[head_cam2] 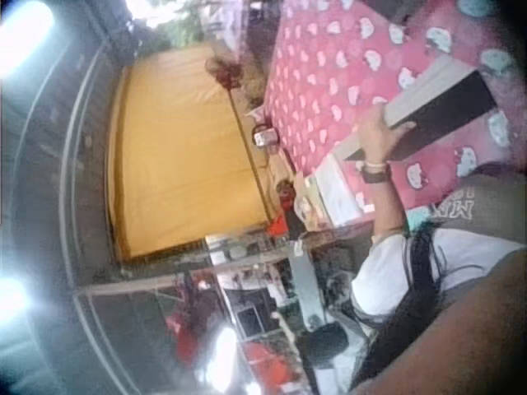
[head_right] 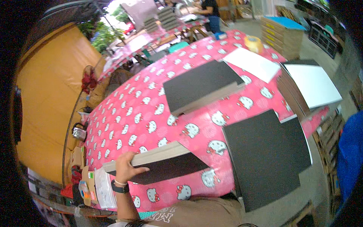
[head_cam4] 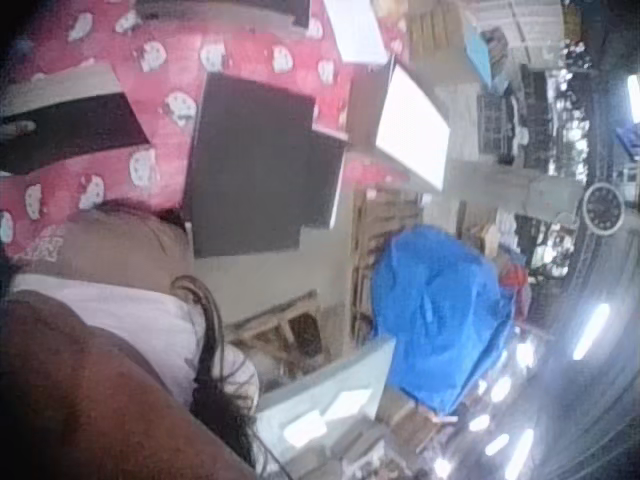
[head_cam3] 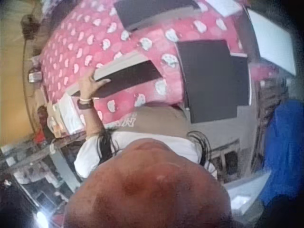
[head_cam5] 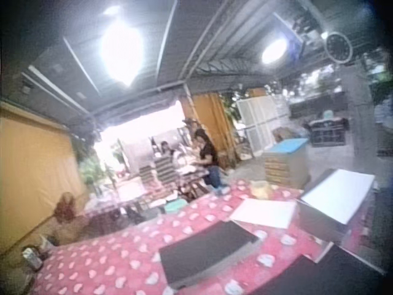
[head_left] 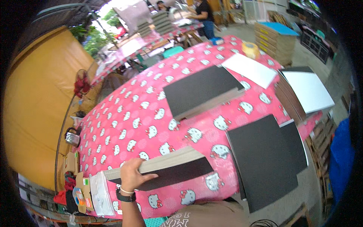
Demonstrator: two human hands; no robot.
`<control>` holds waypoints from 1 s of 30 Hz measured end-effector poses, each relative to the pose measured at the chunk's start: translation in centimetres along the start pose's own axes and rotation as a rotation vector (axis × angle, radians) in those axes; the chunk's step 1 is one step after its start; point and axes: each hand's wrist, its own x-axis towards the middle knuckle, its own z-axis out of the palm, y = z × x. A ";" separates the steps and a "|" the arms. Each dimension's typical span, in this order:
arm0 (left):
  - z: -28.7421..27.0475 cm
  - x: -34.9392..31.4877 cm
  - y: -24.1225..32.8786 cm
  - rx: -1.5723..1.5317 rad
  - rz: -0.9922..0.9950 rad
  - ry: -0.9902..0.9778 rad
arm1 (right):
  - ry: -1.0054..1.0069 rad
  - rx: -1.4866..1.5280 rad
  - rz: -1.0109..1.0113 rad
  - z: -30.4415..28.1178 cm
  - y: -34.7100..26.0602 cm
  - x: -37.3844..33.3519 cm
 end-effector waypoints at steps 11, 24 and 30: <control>-0.1 -0.1 0.6 0.006 0.066 0.047 | -0.049 -0.070 0.039 0.6 -4.7 4.8; -0.3 -0.6 1.0 0.032 0.056 0.043 | -0.070 -0.076 0.054 0.8 -4.2 4.8; -0.2 -0.8 0.9 0.020 0.066 0.067 | -0.071 -0.078 0.060 0.8 -4.0 4.6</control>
